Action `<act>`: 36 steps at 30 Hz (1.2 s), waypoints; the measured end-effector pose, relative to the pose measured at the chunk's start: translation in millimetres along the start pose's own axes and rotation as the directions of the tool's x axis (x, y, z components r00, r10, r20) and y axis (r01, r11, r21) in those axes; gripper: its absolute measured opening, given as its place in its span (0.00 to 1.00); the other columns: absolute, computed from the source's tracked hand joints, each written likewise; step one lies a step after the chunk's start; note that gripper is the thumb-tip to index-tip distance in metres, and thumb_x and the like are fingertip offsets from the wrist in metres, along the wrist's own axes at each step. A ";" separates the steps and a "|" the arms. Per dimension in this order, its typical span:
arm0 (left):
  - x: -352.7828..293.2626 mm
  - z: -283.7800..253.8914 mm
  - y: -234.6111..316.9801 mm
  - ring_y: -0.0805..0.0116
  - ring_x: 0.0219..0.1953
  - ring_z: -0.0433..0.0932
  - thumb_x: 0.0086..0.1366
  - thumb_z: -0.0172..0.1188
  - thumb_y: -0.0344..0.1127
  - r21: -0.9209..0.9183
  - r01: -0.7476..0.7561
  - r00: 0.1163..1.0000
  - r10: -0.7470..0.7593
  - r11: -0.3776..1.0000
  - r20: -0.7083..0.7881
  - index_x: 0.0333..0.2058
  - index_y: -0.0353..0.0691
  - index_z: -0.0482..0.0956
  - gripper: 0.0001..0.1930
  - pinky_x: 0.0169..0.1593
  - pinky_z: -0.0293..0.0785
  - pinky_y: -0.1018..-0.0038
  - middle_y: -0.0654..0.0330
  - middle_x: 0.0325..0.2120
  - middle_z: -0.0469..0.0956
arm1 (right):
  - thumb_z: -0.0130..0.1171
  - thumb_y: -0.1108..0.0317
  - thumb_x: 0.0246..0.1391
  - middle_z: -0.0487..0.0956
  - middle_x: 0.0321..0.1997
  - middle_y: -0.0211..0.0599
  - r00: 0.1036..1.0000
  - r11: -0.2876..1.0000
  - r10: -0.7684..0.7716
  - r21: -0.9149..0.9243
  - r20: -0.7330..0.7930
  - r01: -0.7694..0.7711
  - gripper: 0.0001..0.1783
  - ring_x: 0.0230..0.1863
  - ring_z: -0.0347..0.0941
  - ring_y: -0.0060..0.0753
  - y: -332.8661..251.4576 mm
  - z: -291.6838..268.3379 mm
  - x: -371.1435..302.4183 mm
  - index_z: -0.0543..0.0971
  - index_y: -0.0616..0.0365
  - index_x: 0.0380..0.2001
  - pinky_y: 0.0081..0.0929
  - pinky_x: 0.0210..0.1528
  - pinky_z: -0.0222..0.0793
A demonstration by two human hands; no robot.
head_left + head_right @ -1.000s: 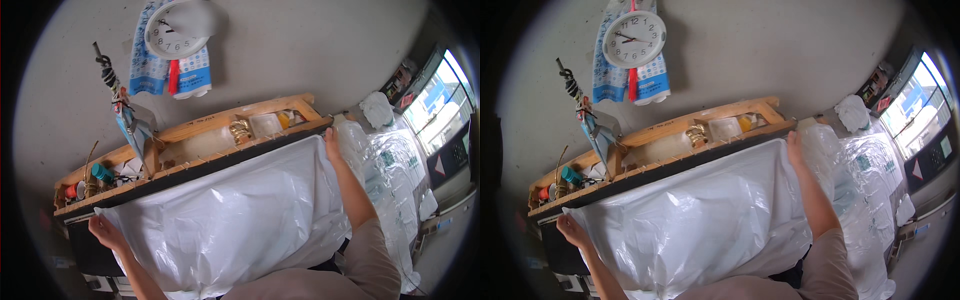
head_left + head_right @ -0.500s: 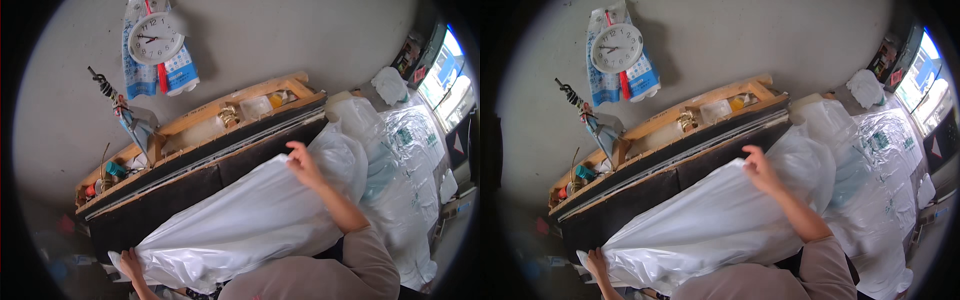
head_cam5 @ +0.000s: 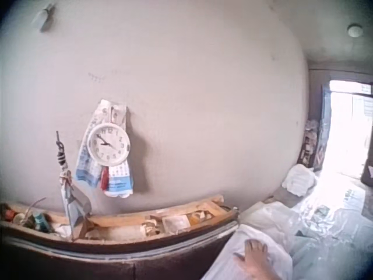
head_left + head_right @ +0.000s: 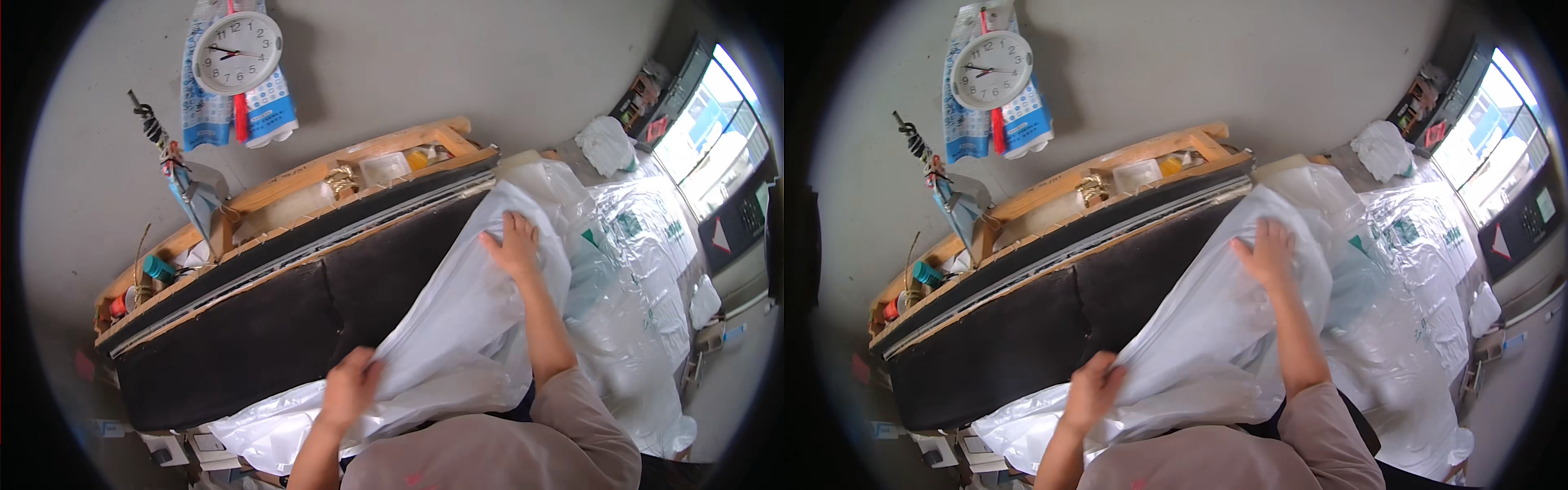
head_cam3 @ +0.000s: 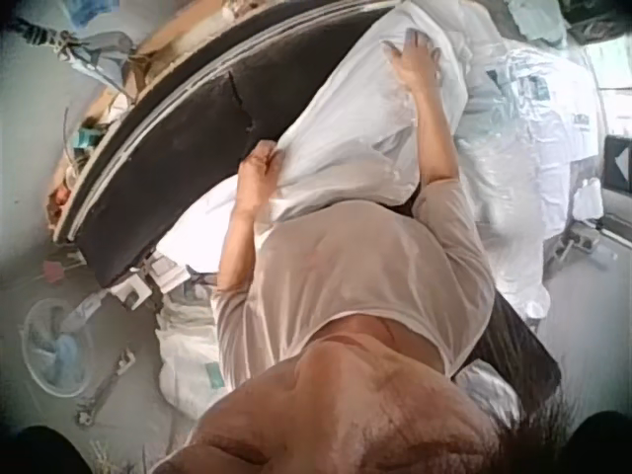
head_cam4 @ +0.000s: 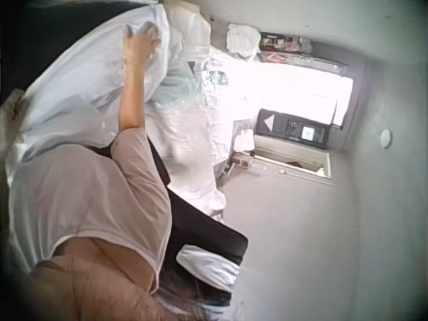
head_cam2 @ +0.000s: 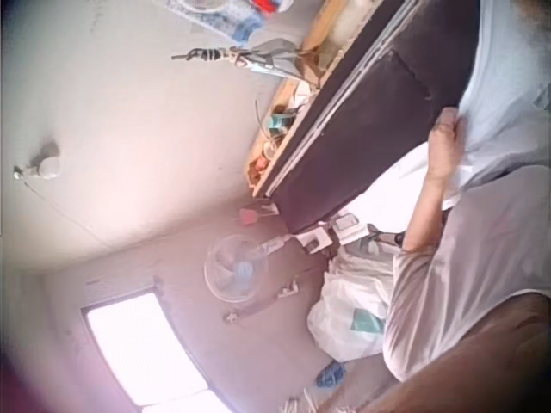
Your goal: The person spreads out and folds large plastic sheets on a bench by hand, smooths each sheet flat, and stacks the folded sheets onto a pile on the floor.
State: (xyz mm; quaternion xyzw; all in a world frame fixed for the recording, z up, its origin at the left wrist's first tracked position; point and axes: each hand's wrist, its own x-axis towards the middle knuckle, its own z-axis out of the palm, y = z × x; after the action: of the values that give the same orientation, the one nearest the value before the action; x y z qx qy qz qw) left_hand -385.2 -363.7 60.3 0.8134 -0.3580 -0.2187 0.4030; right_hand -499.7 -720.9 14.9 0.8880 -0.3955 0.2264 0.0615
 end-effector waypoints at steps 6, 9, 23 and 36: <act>-80.4 -123.9 -118.6 0.72 0.24 0.68 0.44 0.58 0.21 0.087 0.355 0.773 -0.241 0.931 -0.587 0.25 0.33 0.70 0.08 0.30 0.64 0.78 0.59 0.20 0.70 | 0.49 0.45 0.48 0.61 0.56 0.51 0.880 0.895 -0.429 0.226 0.204 0.384 0.32 0.61 0.51 0.53 -97.6 -66.1 -93.9 0.66 0.59 0.50 0.71 0.53 0.40; -74.2 -141.4 -110.9 0.69 0.23 0.66 0.45 0.56 0.21 0.097 0.366 0.782 -0.249 0.926 -0.572 0.24 0.33 0.68 0.06 0.30 0.63 0.77 0.59 0.19 0.67 | 0.49 0.48 0.50 0.61 0.57 0.49 0.921 0.930 -0.340 0.213 0.188 0.300 0.30 0.60 0.54 0.49 -113.6 -71.3 -72.9 0.67 0.59 0.49 0.67 0.54 0.44; -83.0 -136.4 -117.3 0.67 0.21 0.65 0.53 0.50 0.23 0.227 0.228 0.827 -0.065 0.947 -0.559 0.26 0.32 0.72 0.03 0.26 0.60 0.75 0.58 0.21 0.67 | 0.53 0.51 0.48 0.64 0.56 0.44 0.927 0.920 -0.365 0.185 0.083 0.345 0.30 0.55 0.59 0.41 -93.9 -81.9 -83.7 0.68 0.63 0.47 0.53 0.57 0.45; -125.2 -120.3 -117.2 0.53 0.29 0.70 0.60 0.45 0.26 0.205 0.401 0.739 -0.184 0.893 -0.648 0.41 0.34 0.66 0.10 0.35 0.66 0.69 0.49 0.27 0.70 | 0.59 0.65 0.43 0.74 0.34 0.33 0.980 0.942 -0.177 0.273 -0.096 0.197 0.09 0.36 0.69 0.36 -80.2 -50.0 -62.4 0.75 0.57 0.28 0.35 0.39 0.61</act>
State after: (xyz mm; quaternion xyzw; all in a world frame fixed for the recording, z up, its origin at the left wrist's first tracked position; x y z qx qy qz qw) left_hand -341.2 -159.7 43.2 0.9417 -0.1050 0.0587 0.3141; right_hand -495.4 -610.0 36.9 0.9127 -0.2709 0.3044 -0.0300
